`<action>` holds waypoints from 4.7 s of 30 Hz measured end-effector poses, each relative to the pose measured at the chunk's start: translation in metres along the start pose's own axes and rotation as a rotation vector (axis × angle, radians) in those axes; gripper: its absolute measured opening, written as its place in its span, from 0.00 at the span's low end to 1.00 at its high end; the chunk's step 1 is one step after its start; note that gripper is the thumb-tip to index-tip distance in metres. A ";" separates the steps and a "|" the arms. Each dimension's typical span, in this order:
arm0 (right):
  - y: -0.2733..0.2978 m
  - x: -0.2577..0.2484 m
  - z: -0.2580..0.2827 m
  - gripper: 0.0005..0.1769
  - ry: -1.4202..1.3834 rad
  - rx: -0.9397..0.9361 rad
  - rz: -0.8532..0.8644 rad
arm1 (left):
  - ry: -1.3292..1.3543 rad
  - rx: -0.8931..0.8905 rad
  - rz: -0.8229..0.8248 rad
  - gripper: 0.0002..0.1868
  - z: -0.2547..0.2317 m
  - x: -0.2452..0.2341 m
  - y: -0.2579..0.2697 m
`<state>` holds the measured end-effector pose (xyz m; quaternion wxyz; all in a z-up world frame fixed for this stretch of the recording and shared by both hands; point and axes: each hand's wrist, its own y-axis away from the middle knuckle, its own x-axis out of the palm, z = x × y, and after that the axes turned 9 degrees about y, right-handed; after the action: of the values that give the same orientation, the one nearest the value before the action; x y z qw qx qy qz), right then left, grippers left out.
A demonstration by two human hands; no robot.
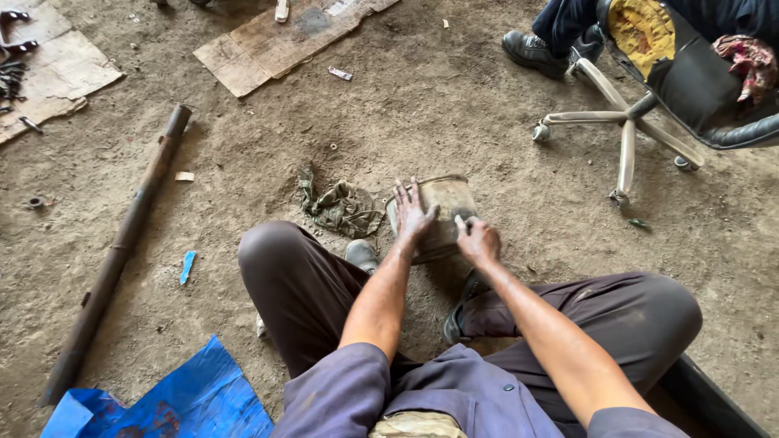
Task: The person sits on the floor and uses a small metal tool to scrape the exterior surface of a cylindrical metal container. They rotate the container to access different areas and continue scraping along the sides.
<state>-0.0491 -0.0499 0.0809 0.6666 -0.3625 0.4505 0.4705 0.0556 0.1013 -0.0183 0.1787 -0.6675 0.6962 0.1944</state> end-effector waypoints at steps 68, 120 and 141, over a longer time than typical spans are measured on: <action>0.022 -0.008 0.010 0.14 -0.994 0.482 0.703 | 0.113 -0.390 0.263 0.18 -0.093 -0.059 0.079; -0.064 0.035 0.036 0.08 0.019 -0.170 0.049 | -0.281 -0.088 0.174 0.55 -0.049 -0.065 0.063; -0.044 0.020 0.036 0.15 0.017 -0.289 0.025 | -0.366 -0.053 0.175 0.50 -0.048 -0.061 0.061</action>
<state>0.0050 -0.0237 0.0762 0.5977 -0.4532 0.3881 0.5354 -0.0019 0.1310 0.0558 0.2672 -0.5624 0.7021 0.3455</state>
